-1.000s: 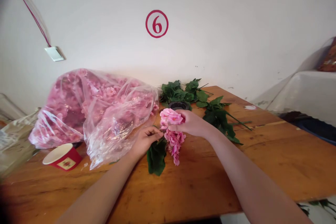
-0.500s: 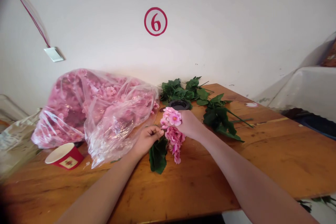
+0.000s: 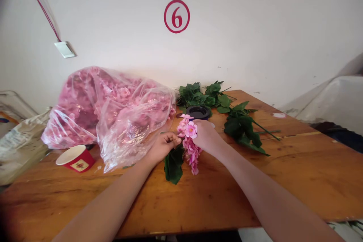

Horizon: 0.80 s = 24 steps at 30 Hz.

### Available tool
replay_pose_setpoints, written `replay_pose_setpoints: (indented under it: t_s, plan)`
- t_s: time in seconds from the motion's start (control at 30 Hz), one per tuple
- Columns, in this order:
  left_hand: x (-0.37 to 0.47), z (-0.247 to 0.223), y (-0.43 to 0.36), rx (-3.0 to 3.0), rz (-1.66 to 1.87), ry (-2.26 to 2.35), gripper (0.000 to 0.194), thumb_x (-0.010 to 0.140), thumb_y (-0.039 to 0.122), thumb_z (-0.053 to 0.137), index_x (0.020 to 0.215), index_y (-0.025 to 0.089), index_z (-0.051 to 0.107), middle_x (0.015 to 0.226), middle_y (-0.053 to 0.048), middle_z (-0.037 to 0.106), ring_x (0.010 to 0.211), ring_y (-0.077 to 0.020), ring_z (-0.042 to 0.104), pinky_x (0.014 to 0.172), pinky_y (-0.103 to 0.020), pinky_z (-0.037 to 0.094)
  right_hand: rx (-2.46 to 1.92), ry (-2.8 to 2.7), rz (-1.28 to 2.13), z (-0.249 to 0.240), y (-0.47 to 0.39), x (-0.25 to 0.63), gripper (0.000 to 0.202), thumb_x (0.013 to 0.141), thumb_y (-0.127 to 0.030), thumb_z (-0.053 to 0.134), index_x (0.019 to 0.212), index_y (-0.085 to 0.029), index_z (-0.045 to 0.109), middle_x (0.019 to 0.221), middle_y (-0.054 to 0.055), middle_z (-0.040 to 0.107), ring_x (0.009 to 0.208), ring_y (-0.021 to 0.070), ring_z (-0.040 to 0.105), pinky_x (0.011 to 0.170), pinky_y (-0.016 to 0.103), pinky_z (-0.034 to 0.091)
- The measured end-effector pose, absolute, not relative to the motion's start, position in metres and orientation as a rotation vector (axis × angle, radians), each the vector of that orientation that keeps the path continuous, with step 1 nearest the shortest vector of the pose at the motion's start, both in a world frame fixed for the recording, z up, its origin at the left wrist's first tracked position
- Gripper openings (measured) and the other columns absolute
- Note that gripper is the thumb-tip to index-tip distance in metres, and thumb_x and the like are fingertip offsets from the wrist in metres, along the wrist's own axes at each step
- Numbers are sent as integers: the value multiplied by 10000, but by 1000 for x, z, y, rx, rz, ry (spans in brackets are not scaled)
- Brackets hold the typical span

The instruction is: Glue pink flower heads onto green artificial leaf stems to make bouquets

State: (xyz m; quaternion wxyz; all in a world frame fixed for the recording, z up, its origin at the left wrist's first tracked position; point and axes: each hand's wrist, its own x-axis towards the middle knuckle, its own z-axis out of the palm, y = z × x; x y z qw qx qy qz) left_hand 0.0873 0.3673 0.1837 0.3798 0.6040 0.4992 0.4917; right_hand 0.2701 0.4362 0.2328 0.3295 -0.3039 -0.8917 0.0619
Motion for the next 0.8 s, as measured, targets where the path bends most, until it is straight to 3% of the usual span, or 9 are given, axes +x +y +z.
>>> replay_pose_setpoints:
  t_s: [0.37, 0.43, 0.53, 0.6, 0.7, 0.8]
  plan:
    - [92, 199, 359, 1512, 1300, 1337, 382, 745, 502, 656, 665, 137, 579, 566, 35, 468, 530, -81, 381, 532, -222, 290, -863, -2205, 401, 241, 429, 274, 109, 716, -104, 522, 650, -185, 554, 681, 34, 632, 613, 160, 559, 575, 251, 381]
    - [93, 206, 357, 1512, 1310, 1384, 362, 747, 491, 657, 702, 135, 608, 571, 31, 485, 529, -83, 386, 528, -221, 291, -819, -2159, 354, 242, 429, 275, 60, 741, -146, 559, 752, -186, 602, 802, 53, 654, 749, 192, 587, 680, 278, 431]
    - [93, 211, 356, 1539, 1342, 1406, 298, 763, 434, 654, 773, 140, 607, 608, 25, 509, 549, -89, 411, 536, -221, 309, -738, -2033, 154, 242, 427, 276, 224, 767, -242, 617, 986, -193, 603, 1017, 93, 621, 994, 253, 546, 897, 375, 416]
    - [92, 213, 357, 1557, 1396, 1373, 242, 776, 381, 645, 796, 154, 566, 633, 29, 505, 571, -92, 428, 561, -219, 330, -745, -1880, 21, 242, 423, 275, 312, 771, -309, 644, 1050, -192, 568, 1077, 120, 579, 1065, 283, 508, 943, 425, 392]
    - [89, 216, 357, 1597, 1441, 1336, 163, 791, 291, 610, 771, 172, 501, 666, 35, 485, 608, -94, 444, 604, -219, 357, -685, -1839, -94, 239, 414, 272, 211, 805, -320, 624, 969, -197, 575, 1024, 119, 590, 1026, 275, 526, 906, 414, 403]
    - [85, 217, 355, 1707, 1413, 1391, 67, 758, 180, 580, 762, 174, 512, 708, 28, 500, 658, -102, 462, 646, -221, 374, -559, -2169, -147, 234, 408, 266, 101, 867, -275, 556, 898, -202, 620, 882, 78, 659, 900, 236, 579, 850, 369, 403]
